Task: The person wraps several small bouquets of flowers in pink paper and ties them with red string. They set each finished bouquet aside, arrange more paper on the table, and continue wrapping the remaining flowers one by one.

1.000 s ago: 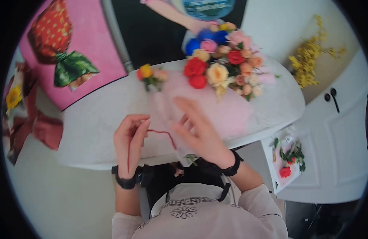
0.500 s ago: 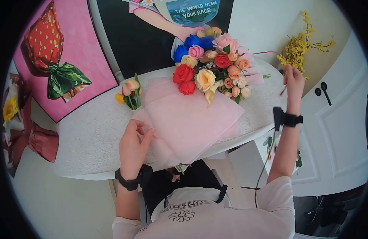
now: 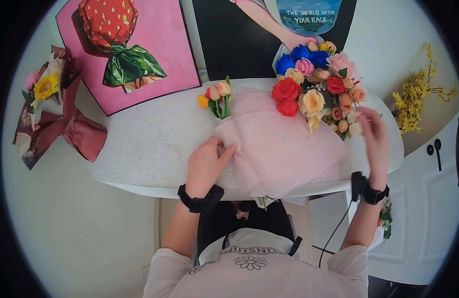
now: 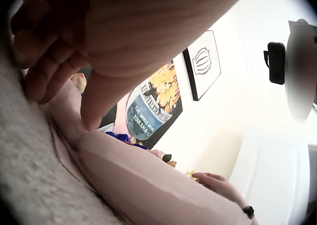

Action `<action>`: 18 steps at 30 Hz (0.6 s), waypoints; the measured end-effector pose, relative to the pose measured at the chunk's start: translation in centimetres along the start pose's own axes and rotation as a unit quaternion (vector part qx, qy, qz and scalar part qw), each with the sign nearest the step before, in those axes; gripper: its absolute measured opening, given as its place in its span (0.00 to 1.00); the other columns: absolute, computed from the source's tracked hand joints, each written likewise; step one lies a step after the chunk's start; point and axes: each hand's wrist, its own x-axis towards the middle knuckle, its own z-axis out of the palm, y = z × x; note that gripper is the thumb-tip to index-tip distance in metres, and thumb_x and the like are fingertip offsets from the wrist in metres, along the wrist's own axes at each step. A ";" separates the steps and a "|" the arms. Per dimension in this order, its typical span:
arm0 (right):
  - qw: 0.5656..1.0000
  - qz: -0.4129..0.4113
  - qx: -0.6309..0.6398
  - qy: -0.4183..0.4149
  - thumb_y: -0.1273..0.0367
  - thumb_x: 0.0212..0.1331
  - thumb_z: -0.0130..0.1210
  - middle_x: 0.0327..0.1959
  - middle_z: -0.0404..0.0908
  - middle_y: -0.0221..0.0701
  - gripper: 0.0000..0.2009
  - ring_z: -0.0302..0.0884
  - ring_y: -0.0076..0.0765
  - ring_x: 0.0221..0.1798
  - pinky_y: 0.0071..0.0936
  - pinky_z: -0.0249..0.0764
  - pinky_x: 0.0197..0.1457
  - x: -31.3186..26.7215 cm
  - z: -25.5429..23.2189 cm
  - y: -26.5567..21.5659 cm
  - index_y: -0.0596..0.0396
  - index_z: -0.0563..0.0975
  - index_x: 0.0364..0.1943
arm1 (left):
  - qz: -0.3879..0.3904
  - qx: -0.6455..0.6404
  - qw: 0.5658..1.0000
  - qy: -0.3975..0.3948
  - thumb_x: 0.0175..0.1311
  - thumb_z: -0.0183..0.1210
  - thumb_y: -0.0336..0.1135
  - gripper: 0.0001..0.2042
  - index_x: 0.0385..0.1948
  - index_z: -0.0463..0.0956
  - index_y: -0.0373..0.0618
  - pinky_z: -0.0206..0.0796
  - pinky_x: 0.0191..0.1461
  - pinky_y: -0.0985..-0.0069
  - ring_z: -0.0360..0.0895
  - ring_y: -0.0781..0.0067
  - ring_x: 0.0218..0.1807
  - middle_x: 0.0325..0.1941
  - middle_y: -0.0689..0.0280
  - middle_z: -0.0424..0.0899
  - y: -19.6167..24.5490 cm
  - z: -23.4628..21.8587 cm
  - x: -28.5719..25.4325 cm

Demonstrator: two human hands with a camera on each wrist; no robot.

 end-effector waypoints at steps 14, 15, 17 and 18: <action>0.931 -0.158 -0.073 -0.319 0.61 0.51 0.66 0.46 0.71 0.45 0.28 0.77 0.53 0.47 0.41 0.75 0.47 -5.6 17.0 -7.8 0.64 0.70 0.52 | -0.095 -0.590 0.788 -0.149 0.64 0.59 0.28 0.26 0.63 0.62 0.35 0.64 0.60 0.75 0.75 0.72 0.53 0.51 0.60 0.78 -0.7 -0.1 -0.6; 0.933 -0.154 -0.078 -0.315 0.62 0.51 0.65 0.45 0.72 0.45 0.25 0.77 0.53 0.47 0.41 0.75 0.47 -5.7 17.2 -7.5 0.64 0.71 0.50 | -0.082 -0.595 0.783 -0.163 0.64 0.58 0.27 0.26 0.63 0.62 0.35 0.63 0.60 0.75 0.75 0.73 0.53 0.51 0.60 0.78 -0.4 0.1 -0.7; 0.945 -0.152 -0.069 -0.283 0.65 0.52 0.63 0.43 0.75 0.44 0.20 0.78 0.53 0.46 0.41 0.75 0.46 -5.7 17.7 -6.4 0.63 0.72 0.45 | -0.054 -0.605 0.771 -0.191 0.63 0.58 0.26 0.25 0.62 0.64 0.36 0.62 0.61 0.75 0.74 0.73 0.53 0.51 0.61 0.78 0.6 0.6 -0.7; 0.953 -0.153 -0.054 -0.256 0.66 0.53 0.62 0.42 0.77 0.44 0.17 0.78 0.53 0.45 0.41 0.75 0.45 -5.6 18.0 -5.5 0.63 0.73 0.43 | -0.047 -0.594 0.784 -0.176 0.63 0.58 0.26 0.24 0.62 0.64 0.36 0.62 0.61 0.75 0.74 0.74 0.52 0.51 0.61 0.77 0.7 1.0 -0.7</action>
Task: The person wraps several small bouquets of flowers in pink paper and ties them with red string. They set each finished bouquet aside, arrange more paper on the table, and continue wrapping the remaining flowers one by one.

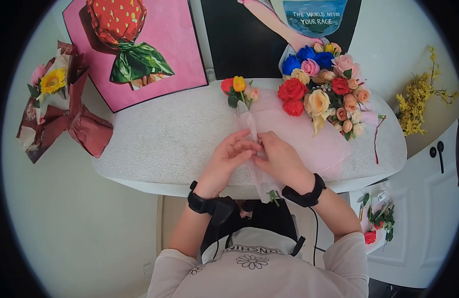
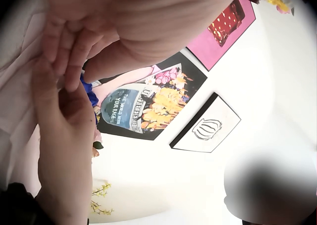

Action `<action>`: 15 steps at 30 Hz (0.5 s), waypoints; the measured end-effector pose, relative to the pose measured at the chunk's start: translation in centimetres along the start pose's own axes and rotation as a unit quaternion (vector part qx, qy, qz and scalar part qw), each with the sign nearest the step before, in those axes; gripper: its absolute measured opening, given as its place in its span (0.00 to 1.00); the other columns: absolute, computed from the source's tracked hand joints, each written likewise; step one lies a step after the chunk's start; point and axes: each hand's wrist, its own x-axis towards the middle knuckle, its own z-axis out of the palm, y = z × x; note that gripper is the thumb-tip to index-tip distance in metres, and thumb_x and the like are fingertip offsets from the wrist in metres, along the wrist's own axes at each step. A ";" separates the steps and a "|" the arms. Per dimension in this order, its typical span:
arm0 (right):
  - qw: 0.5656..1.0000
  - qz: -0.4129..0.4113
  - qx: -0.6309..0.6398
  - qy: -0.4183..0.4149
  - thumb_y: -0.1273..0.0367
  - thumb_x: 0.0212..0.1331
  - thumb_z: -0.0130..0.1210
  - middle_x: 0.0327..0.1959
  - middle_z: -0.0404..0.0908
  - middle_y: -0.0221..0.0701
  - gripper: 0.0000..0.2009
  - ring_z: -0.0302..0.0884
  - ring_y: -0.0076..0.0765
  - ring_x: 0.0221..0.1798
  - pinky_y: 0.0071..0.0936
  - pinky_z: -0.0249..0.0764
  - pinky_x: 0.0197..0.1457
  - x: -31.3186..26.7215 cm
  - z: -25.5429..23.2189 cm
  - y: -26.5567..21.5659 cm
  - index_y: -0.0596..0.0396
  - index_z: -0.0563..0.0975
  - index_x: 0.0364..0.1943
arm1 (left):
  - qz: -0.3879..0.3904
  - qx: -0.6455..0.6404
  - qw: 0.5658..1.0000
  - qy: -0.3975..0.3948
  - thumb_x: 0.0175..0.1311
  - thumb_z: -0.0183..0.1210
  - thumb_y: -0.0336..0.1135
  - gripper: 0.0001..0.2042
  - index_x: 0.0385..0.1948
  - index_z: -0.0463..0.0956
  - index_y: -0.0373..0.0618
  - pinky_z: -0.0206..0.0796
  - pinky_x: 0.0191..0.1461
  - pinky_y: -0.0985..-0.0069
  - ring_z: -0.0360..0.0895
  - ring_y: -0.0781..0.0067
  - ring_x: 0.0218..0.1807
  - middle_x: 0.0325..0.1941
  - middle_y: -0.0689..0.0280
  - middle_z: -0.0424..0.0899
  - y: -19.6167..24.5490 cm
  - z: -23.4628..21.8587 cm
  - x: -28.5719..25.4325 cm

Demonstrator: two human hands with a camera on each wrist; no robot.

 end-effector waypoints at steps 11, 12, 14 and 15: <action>0.976 0.069 0.205 0.025 0.70 0.62 0.54 0.29 0.80 0.39 0.07 0.78 0.37 0.32 0.32 0.73 0.37 1.0 0.2 2.7 0.60 0.74 0.38 | -0.001 0.109 0.991 0.078 0.63 0.60 0.27 0.24 0.60 0.64 0.35 0.68 0.56 0.76 0.74 0.76 0.52 0.52 0.61 0.76 -1.7 -0.4 0.4; 0.967 0.069 0.242 0.029 0.70 0.63 0.53 0.28 0.79 0.36 0.06 0.76 0.32 0.31 0.29 0.71 0.36 1.1 0.5 2.9 0.59 0.74 0.38 | 0.001 0.104 0.991 0.084 0.63 0.61 0.27 0.25 0.60 0.63 0.34 0.69 0.57 0.75 0.75 0.75 0.52 0.53 0.61 0.76 -1.5 -0.2 0.4; 0.950 0.066 0.302 0.029 0.69 0.65 0.52 0.28 0.76 0.31 0.06 0.71 0.25 0.30 0.24 0.69 0.35 1.1 0.8 2.9 0.59 0.73 0.38 | 0.004 0.094 0.991 0.097 0.63 0.62 0.28 0.27 0.62 0.61 0.33 0.69 0.58 0.74 0.75 0.74 0.53 0.53 0.60 0.76 -1.1 0.1 0.4; 0.943 0.064 0.325 0.024 0.69 0.66 0.52 0.28 0.75 0.28 0.06 0.69 0.22 0.30 0.22 0.68 0.35 1.0 0.9 2.8 0.59 0.72 0.38 | 0.002 0.091 0.991 0.101 0.62 0.61 0.27 0.27 0.62 0.60 0.33 0.69 0.58 0.74 0.76 0.73 0.53 0.54 0.59 0.76 -1.0 0.0 0.4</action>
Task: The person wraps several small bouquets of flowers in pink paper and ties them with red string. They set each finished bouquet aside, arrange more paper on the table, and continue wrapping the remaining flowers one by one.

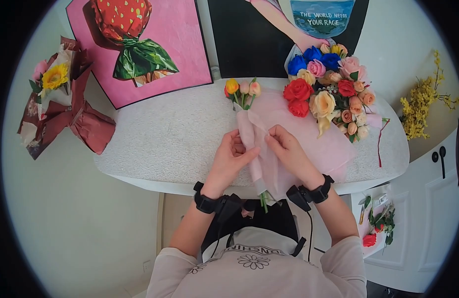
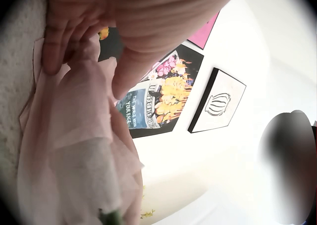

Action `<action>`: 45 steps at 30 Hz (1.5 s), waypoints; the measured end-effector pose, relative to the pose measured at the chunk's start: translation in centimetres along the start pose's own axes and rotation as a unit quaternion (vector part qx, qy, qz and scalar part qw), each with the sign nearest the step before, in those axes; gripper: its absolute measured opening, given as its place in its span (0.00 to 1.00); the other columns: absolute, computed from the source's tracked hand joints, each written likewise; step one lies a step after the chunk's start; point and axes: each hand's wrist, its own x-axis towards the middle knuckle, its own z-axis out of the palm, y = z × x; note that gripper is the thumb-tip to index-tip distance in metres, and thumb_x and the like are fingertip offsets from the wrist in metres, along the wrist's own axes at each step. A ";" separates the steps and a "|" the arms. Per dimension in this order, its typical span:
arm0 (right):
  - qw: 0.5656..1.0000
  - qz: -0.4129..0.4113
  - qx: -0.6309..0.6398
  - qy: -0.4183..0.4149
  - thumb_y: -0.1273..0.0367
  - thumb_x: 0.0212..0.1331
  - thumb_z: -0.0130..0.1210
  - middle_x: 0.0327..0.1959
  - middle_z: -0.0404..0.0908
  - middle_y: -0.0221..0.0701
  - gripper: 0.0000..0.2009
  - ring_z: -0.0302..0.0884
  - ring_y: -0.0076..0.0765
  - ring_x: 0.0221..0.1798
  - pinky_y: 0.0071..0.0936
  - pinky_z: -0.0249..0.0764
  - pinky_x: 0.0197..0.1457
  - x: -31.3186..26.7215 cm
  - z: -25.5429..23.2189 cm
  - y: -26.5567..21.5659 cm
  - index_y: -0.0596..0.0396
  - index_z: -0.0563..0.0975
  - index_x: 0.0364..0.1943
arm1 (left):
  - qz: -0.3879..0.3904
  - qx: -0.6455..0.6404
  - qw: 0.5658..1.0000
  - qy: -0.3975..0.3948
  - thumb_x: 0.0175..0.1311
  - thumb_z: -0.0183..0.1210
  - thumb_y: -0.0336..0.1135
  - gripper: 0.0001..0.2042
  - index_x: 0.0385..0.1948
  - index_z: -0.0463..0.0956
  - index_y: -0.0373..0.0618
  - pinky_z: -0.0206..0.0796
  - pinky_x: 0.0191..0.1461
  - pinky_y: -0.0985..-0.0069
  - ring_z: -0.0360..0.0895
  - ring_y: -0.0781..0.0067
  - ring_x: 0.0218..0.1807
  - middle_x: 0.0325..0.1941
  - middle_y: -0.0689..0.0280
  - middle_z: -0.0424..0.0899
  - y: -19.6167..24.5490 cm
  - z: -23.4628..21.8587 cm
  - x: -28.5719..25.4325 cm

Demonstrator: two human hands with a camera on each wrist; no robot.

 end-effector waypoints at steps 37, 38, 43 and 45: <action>0.992 -0.002 0.058 0.115 0.76 0.61 0.54 0.41 0.80 0.25 0.13 0.72 0.16 0.45 0.17 0.69 0.50 -1.1 -2.0 -4.1 0.63 0.76 0.50 | 0.001 -0.162 0.986 0.035 0.57 0.51 0.18 0.20 0.55 0.70 0.34 0.72 0.52 0.78 0.80 0.77 0.45 0.47 0.63 0.82 0.8 -1.9 -0.5; 0.992 0.002 0.055 0.112 0.76 0.61 0.54 0.42 0.80 0.25 0.13 0.71 0.16 0.45 0.17 0.69 0.50 -1.1 -2.1 -3.9 0.63 0.76 0.50 | 0.005 -0.159 0.987 0.034 0.58 0.49 0.18 0.20 0.55 0.70 0.34 0.72 0.51 0.79 0.80 0.78 0.44 0.46 0.64 0.82 0.6 -2.0 -0.5; 0.994 0.013 0.048 0.103 0.75 0.62 0.54 0.42 0.79 0.25 0.13 0.71 0.16 0.46 0.17 0.68 0.50 -1.3 -2.4 -3.2 0.63 0.76 0.50 | -0.022 -0.228 0.972 0.049 0.61 0.49 0.21 0.18 0.54 0.70 0.34 0.71 0.52 0.79 0.79 0.78 0.45 0.48 0.64 0.81 0.4 -2.0 -1.0; 0.996 -0.001 0.034 0.083 0.75 0.62 0.54 0.43 0.79 0.25 0.13 0.71 0.16 0.46 0.17 0.68 0.50 -1.4 -2.5 -2.9 0.63 0.76 0.50 | -0.039 -0.241 0.968 0.062 0.64 0.51 0.24 0.16 0.54 0.70 0.34 0.71 0.52 0.78 0.79 0.78 0.46 0.48 0.64 0.81 0.7 -1.5 -1.2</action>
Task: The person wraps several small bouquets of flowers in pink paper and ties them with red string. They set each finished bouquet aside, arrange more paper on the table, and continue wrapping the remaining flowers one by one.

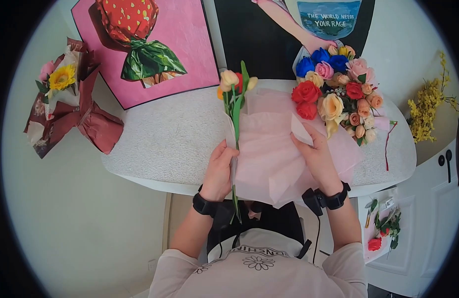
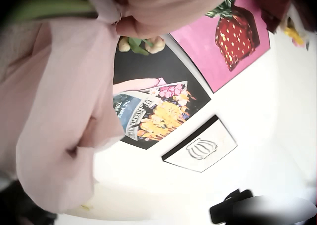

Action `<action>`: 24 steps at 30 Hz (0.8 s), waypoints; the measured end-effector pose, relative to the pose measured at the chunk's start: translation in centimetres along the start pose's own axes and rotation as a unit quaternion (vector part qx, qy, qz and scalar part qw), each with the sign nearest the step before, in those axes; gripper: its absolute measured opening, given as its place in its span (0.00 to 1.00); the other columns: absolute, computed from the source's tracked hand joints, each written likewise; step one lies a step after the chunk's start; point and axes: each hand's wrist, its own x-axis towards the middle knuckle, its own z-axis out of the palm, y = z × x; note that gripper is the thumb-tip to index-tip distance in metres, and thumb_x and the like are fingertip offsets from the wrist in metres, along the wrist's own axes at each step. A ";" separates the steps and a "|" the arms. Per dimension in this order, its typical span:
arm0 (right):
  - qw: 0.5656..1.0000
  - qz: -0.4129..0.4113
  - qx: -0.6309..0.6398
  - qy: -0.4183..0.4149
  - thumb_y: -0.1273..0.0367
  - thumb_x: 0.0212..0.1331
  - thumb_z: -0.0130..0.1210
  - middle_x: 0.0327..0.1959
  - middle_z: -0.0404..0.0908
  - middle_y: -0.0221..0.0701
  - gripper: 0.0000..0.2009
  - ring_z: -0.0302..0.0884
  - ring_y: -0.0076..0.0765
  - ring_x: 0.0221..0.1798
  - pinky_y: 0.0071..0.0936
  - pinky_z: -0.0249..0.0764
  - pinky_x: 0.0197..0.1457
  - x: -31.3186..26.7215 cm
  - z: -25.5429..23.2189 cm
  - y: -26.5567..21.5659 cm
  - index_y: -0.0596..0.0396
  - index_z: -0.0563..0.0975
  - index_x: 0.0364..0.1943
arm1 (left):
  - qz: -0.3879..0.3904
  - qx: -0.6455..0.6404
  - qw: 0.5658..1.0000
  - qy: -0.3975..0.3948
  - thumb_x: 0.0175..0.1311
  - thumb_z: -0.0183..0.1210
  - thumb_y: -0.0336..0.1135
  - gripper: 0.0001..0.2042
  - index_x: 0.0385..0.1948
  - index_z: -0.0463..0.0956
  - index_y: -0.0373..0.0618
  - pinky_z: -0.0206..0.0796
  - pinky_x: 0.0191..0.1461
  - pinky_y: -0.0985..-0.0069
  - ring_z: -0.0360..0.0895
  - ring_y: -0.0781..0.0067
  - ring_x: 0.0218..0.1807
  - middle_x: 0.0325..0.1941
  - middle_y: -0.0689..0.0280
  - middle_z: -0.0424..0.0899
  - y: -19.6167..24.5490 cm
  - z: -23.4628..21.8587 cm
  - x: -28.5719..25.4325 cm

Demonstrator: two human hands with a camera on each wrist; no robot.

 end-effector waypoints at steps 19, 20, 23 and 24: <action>0.991 0.065 0.093 0.073 0.70 0.64 0.58 0.45 0.81 0.26 0.15 0.74 0.18 0.47 0.17 0.68 0.53 0.1 -2.4 0.8 0.62 0.77 0.52 | 0.059 0.127 0.990 0.011 0.56 0.51 0.17 0.21 0.55 0.70 0.35 0.68 0.50 0.81 0.75 0.81 0.44 0.45 0.68 0.78 1.1 -3.3 -0.9; 0.992 0.062 0.081 0.072 0.69 0.64 0.57 0.45 0.81 0.26 0.15 0.75 0.19 0.47 0.18 0.69 0.53 0.2 -2.5 1.2 0.62 0.77 0.53 | 0.065 0.127 0.990 -0.001 0.56 0.51 0.17 0.21 0.55 0.70 0.35 0.67 0.51 0.82 0.74 0.81 0.45 0.45 0.68 0.77 1.4 -3.4 -0.9; 0.993 0.057 0.059 0.084 0.68 0.65 0.57 0.47 0.81 0.28 0.17 0.75 0.20 0.48 0.19 0.70 0.53 0.3 -3.1 2.2 0.61 0.75 0.55 | 0.110 0.174 0.978 0.032 0.58 0.48 0.18 0.20 0.55 0.69 0.36 0.68 0.39 0.85 0.75 0.81 0.37 0.42 0.67 0.77 1.5 -4.0 -0.8; 0.992 0.059 0.060 0.099 0.68 0.65 0.56 0.47 0.81 0.28 0.18 0.75 0.21 0.48 0.20 0.70 0.53 0.2 -3.2 2.0 0.61 0.74 0.56 | 0.088 0.180 0.979 0.028 0.59 0.47 0.19 0.20 0.55 0.68 0.36 0.65 0.34 0.85 0.73 0.82 0.32 0.41 0.66 0.77 2.0 -4.2 -1.1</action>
